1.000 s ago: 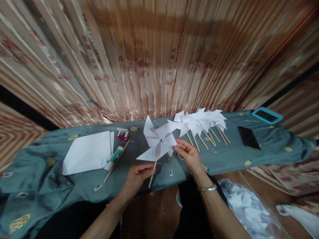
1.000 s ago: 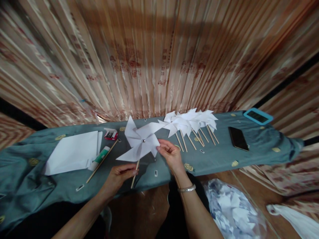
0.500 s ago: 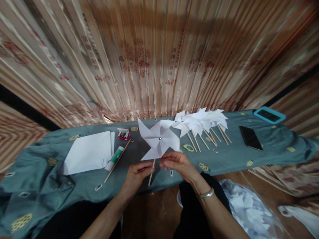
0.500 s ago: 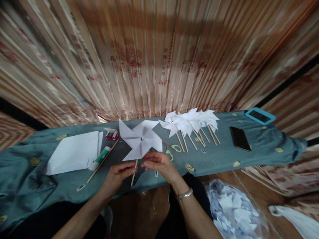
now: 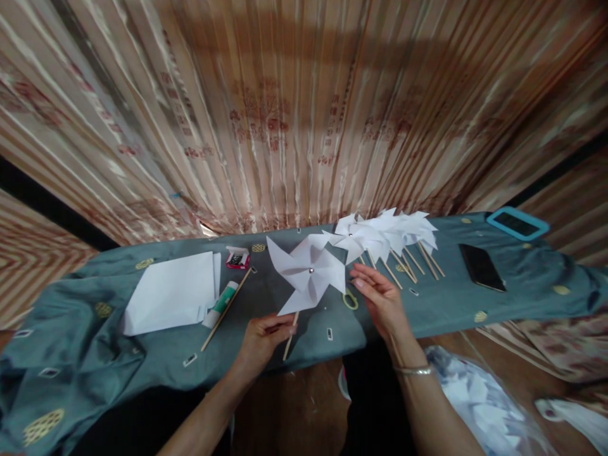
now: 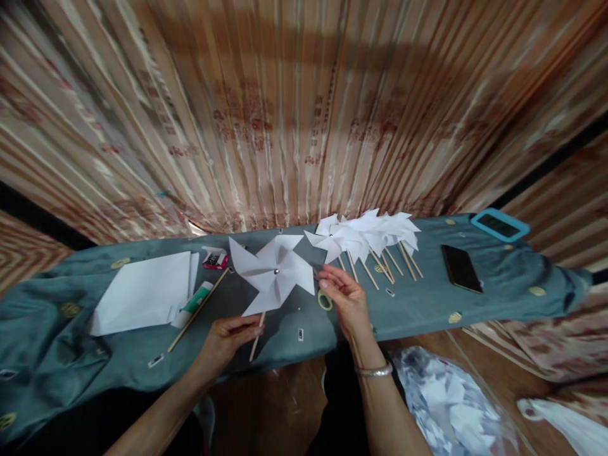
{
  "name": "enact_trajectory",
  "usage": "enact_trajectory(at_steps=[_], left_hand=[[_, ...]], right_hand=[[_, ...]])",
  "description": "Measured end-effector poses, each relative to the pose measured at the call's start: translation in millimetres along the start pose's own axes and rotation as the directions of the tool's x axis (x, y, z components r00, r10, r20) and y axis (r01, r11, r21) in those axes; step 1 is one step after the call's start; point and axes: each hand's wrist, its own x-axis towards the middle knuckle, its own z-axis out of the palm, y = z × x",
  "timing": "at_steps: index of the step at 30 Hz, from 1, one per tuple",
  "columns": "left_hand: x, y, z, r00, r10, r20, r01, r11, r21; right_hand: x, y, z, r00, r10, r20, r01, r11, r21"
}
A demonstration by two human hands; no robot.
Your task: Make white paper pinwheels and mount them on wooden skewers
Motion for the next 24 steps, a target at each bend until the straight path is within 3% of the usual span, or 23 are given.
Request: enact_trajectory(at_steps=[6,13,18,21,24], left_hand=[[-1,4,0,1.000,0.025,0.012,-0.025,1.000,-0.014],[-1,4,-1,1.000,0.016,-0.017,-0.016,1.000,-0.009],[-1,7,-1,1.000,0.014,-0.025,-0.015,1.000,-0.021],[-2,10,0,0.999,0.033,-0.022,-0.033,0.999,-0.010],[-2,10,-1,0.998,0.058,0.020,-0.058,0.998,-0.014]], right_hand=[[-8,9,13,0.991,0.102,0.086,-0.102,0.995,-0.009],[-9,6,17,0.996,0.083,0.032,-0.080,0.994,-0.078],[-14,4,24,0.976,0.171,0.138,-0.144,0.972,-0.185],[-27,9,38,0.924,0.266,0.274,-0.221,0.958,-0.185],[-41,14,51,0.784,0.368,0.499,-0.311,0.930,-0.198]])
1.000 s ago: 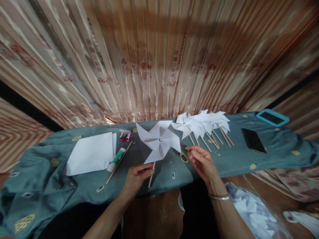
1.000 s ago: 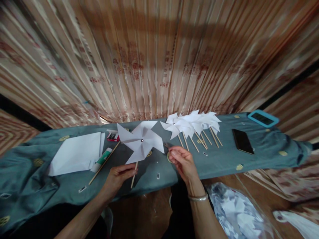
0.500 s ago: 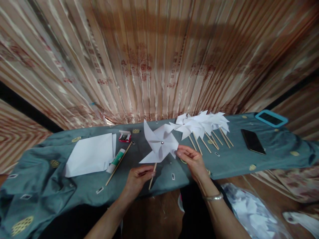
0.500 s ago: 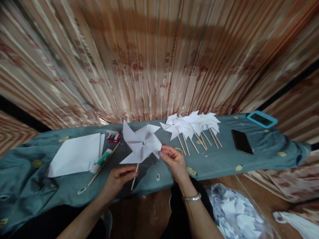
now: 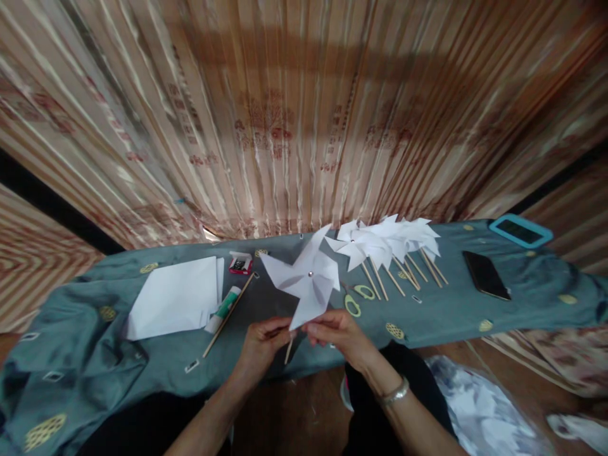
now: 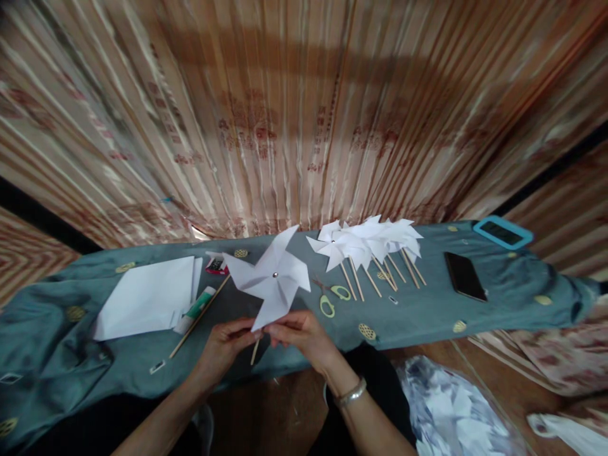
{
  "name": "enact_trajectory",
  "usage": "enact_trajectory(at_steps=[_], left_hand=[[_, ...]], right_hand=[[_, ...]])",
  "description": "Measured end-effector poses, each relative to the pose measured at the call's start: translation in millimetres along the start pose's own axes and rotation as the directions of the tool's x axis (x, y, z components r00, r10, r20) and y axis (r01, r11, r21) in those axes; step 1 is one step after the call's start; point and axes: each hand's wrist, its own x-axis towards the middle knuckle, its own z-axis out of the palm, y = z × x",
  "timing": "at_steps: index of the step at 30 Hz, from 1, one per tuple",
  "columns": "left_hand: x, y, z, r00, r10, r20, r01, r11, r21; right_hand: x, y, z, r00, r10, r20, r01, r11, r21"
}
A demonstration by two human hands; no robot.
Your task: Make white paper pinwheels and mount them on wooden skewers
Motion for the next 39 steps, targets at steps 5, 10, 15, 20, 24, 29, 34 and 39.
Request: enact_trajectory(at_steps=[5,10,15,20,24,29,34,39], left_hand=[[1,-2,-2,1.000,-0.018,-0.011,0.018,1.000,0.001],[1,-2,-2,0.998,-0.055,-0.043,0.053,0.998,-0.031],[-2,0,2,0.998,-0.058,-0.009,0.058,0.998,-0.025],[-4,0,3,0.996,-0.088,0.013,0.088,0.996,-0.018],[-4,0,2,0.994,-0.107,0.029,0.107,0.994,-0.008],[-5,1,2,0.993,-0.109,0.046,0.110,0.994,-0.010],[-6,0,2,0.991,-0.122,0.050,0.123,0.992,-0.020],[-5,-2,1,0.994,-0.095,0.048,0.095,0.995,0.008]], right_hand=[[-10,-1,-12,0.993,-0.026,0.111,0.023,0.999,0.024],[-9,-11,-54,0.927,-0.153,-0.343,0.212,0.967,0.143],[5,-11,-55,0.879,-0.229,-0.417,0.268,0.963,0.036],[13,-3,-43,0.922,-0.202,-0.330,0.230,0.972,0.046],[14,-2,-42,0.935,-0.169,-0.313,0.200,0.977,0.070],[16,-2,-39,0.933,-0.183,-0.310,0.219,0.972,0.085],[18,-2,-35,0.944,-0.176,-0.279,0.211,0.972,0.100],[14,-1,-41,0.934,-0.140,-0.329,0.170,0.983,0.064]])
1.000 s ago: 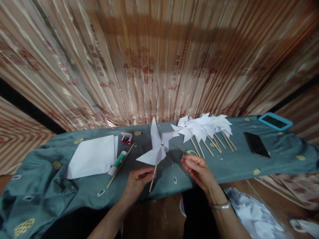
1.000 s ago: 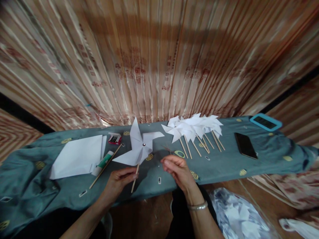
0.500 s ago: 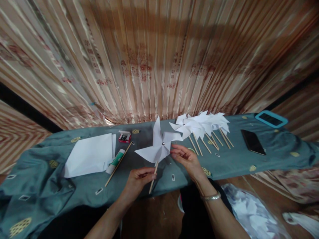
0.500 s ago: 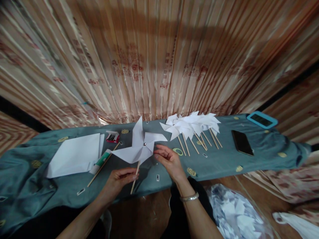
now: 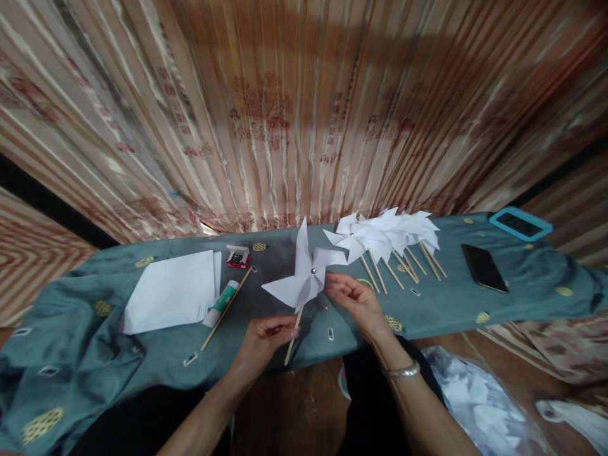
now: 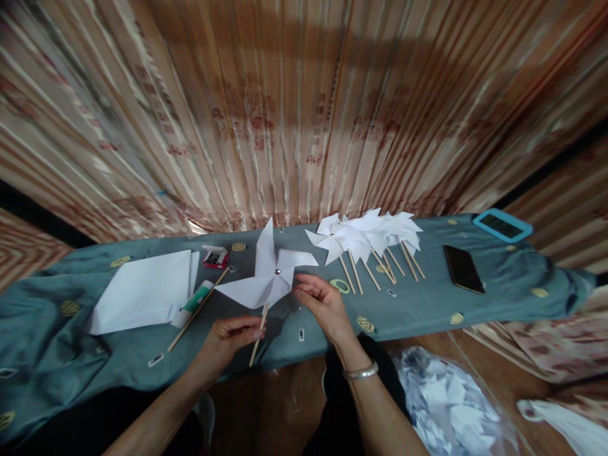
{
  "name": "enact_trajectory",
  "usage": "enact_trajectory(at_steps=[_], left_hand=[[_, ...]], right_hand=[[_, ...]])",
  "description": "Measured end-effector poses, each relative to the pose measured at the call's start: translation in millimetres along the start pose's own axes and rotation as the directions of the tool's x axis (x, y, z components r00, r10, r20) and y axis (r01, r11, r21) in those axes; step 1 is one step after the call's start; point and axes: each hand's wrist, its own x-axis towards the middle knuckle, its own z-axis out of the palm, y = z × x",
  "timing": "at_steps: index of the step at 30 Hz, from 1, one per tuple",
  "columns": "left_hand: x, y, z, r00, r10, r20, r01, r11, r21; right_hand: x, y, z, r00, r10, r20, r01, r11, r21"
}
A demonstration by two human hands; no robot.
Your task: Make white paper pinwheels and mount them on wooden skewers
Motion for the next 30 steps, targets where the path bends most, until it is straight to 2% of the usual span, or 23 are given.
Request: enact_trajectory(at_steps=[4,9,14,19,22,25,30], left_hand=[[1,-2,1,1.000,0.009,0.021,-0.010,1.000,0.024],[0,-2,3,0.999,0.006,0.036,-0.007,1.000,0.030],[1,-3,3,1.000,0.005,0.030,-0.005,1.000,0.014],[1,-5,5,0.999,0.009,0.033,-0.010,1.000,0.010],[3,-6,6,0.999,0.029,0.041,-0.030,0.999,0.013],[4,-7,6,0.998,0.060,0.024,-0.061,0.998,0.026],[5,-6,2,0.998,0.055,-0.015,-0.054,0.998,0.034]], right_hand=[[0,-3,-1,0.997,-0.071,-0.041,0.070,0.997,-0.035],[-1,-4,11,0.998,-0.048,0.051,0.047,0.999,0.006],[-5,-8,6,0.997,-0.073,-0.015,0.072,0.997,-0.040],[-10,-16,-4,1.000,0.009,-0.026,-0.009,1.000,-0.003],[-15,-14,3,0.997,0.072,0.034,-0.073,0.997,0.030],[-24,-7,15,0.984,0.095,0.148,-0.104,0.993,0.051],[-36,-9,17,0.966,0.117,0.230,-0.101,0.992,-0.080]])
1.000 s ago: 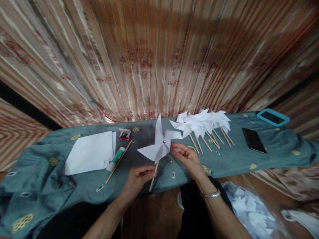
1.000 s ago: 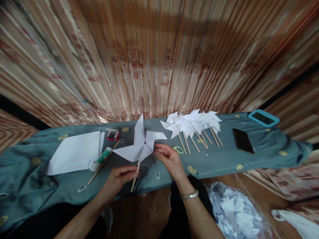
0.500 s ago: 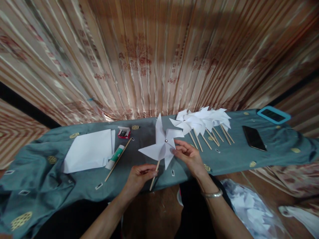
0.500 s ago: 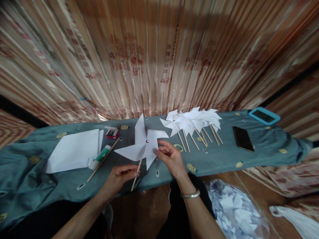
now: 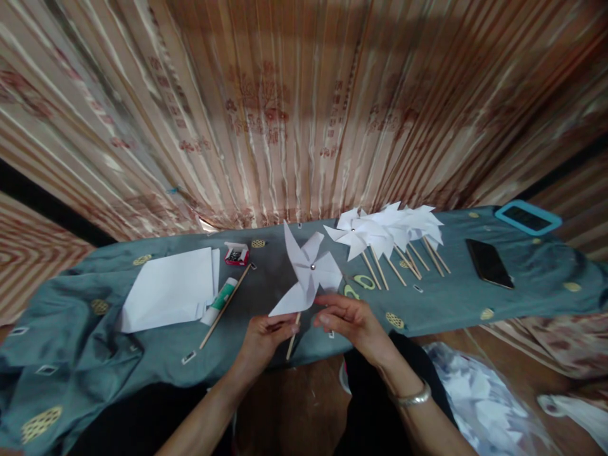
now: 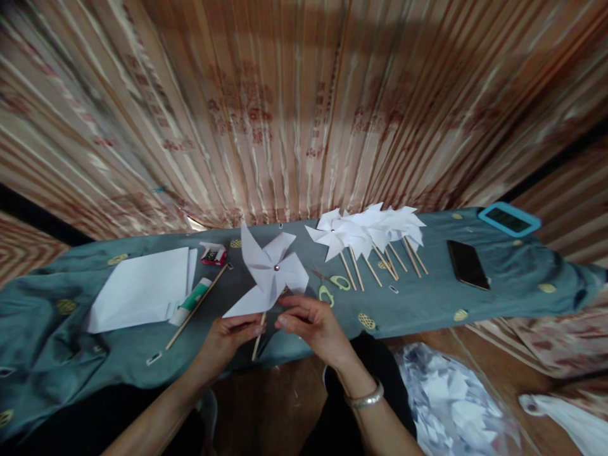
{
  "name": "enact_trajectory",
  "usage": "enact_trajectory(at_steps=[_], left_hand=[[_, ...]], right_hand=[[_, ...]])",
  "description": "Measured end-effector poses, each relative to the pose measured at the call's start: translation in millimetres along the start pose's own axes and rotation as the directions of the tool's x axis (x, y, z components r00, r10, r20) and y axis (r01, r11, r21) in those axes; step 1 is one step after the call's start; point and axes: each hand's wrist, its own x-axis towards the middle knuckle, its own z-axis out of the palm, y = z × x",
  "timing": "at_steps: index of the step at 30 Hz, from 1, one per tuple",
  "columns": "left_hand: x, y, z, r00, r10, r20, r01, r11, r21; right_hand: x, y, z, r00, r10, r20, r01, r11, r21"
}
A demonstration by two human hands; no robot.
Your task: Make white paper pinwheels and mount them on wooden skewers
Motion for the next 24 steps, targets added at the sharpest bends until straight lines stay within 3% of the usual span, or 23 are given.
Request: enact_trajectory(at_steps=[2,4,7,9,13,17,21,24], left_hand=[[0,0,-1,1.000,-0.010,0.003,0.010,1.000,-0.005],[1,-1,-1,1.000,-0.013,0.003,0.014,1.000,-0.016],[1,-3,-1,1.000,-0.015,0.019,0.016,1.000,-0.015],[0,-4,0,0.999,-0.021,0.042,0.022,1.000,-0.013],[-2,-4,2,0.997,-0.036,0.073,0.036,0.999,-0.006],[-2,-2,3,0.998,-0.051,0.047,0.052,0.999,-0.016],[-1,-3,3,0.999,-0.034,0.019,0.034,0.999,-0.024],[-1,-5,3,1.000,-0.007,0.028,0.008,1.000,-0.015]], right_hand=[[-3,-5,-9,0.997,-0.060,-0.039,0.058,0.997,-0.049],[-3,-10,-20,0.972,-0.170,-0.165,0.158,0.984,-0.082],[1,-13,-36,0.851,-0.324,-0.413,0.296,0.946,-0.133],[5,-12,-40,0.801,-0.371,-0.471,0.330,0.929,-0.170],[10,-7,-35,0.858,-0.321,-0.401,0.270,0.946,-0.180],[12,-2,-20,0.927,-0.185,-0.327,0.186,0.982,-0.031],[12,1,-2,0.969,-0.058,-0.242,0.089,0.989,0.116],[10,4,11,0.990,-0.029,-0.140,0.051,0.987,0.154]])
